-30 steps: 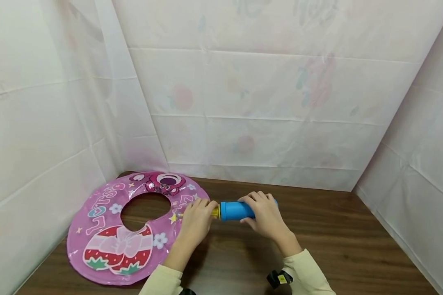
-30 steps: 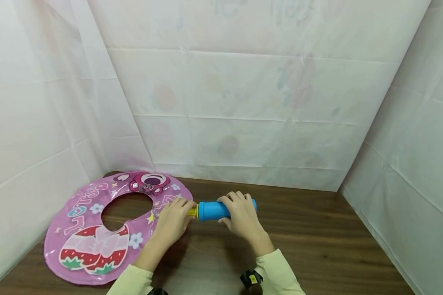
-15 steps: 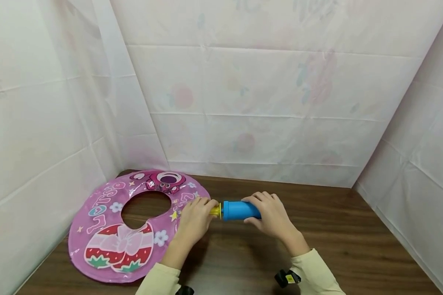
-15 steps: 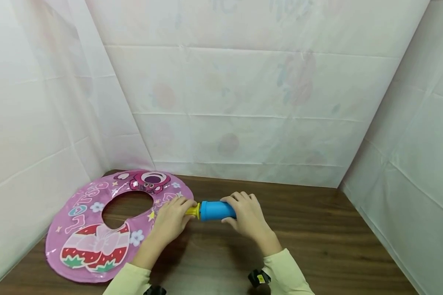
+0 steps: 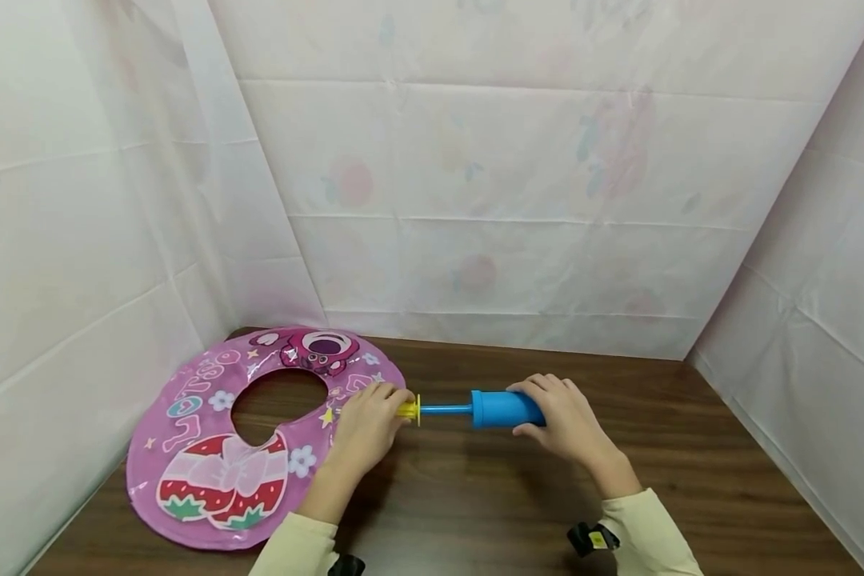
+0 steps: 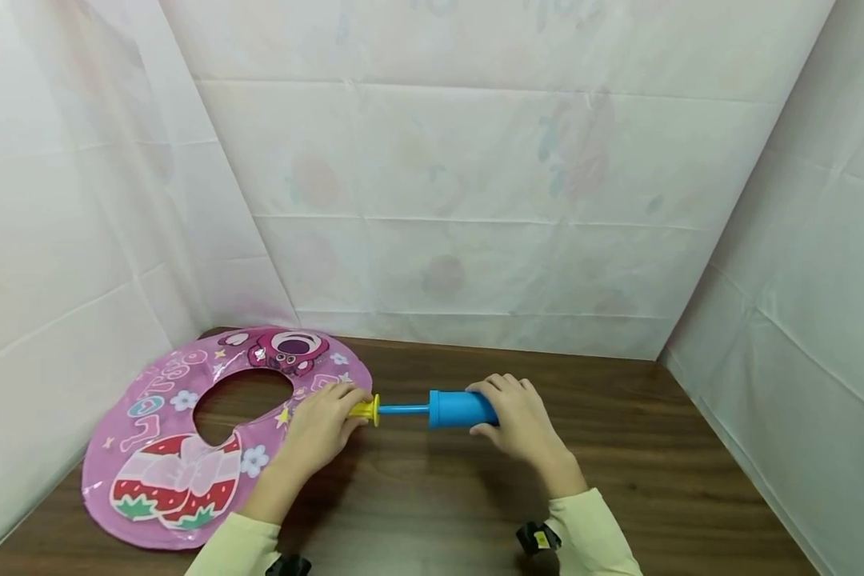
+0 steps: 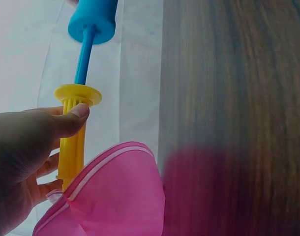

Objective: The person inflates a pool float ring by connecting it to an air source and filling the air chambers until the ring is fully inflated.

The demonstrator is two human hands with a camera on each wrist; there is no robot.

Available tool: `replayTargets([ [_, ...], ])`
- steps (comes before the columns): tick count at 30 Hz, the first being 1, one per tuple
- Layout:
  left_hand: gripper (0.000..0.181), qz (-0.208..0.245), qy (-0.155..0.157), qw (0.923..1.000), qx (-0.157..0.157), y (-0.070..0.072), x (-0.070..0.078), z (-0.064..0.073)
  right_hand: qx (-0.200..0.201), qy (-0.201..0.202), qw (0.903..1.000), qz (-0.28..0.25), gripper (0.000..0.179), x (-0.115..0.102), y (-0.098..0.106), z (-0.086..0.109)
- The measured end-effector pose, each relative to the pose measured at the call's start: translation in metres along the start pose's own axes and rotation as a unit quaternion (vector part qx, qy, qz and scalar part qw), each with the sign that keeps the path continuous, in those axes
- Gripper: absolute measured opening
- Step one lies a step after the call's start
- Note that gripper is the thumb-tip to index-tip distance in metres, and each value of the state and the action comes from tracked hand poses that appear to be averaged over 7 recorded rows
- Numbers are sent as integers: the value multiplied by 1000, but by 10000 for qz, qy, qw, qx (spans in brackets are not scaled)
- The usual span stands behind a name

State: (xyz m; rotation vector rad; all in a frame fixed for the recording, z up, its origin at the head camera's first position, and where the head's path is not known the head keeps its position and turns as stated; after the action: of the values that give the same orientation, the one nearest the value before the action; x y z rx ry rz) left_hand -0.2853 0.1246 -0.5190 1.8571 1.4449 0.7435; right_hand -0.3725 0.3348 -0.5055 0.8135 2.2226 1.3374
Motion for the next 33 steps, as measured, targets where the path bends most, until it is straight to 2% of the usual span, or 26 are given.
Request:
replayTargets([
  [11,26,80,-121,9999,-22,5,-3,1,-149,-139,9998,28,58,36,14,14],
  [18,27,110,-74,9999,24,8,-3,0,-162,-209,9996,-103,56,44,23,16],
  [25,29,-39,-117,9999,-27,3,7,1,-55,-239,9997,-88,55,35,22,16],
  [33,32,-424,-160,9990,-4,-3,15,1,164,-253,9995,31,56,9,12,12],
])
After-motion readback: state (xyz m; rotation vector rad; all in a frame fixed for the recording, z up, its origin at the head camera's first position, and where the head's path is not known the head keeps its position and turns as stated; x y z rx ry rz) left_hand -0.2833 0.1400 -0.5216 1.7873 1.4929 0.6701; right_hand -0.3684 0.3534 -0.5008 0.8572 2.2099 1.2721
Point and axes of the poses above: each hand's wrist, its own z-axis away from the middle knuckle, its own y-axis out of the back of the hand, x = y × z, the point moved 9 cm from there along -z, towards the middle knuckle, and after that the axes turned 7 degrees about -y, right-handed, at the moved point
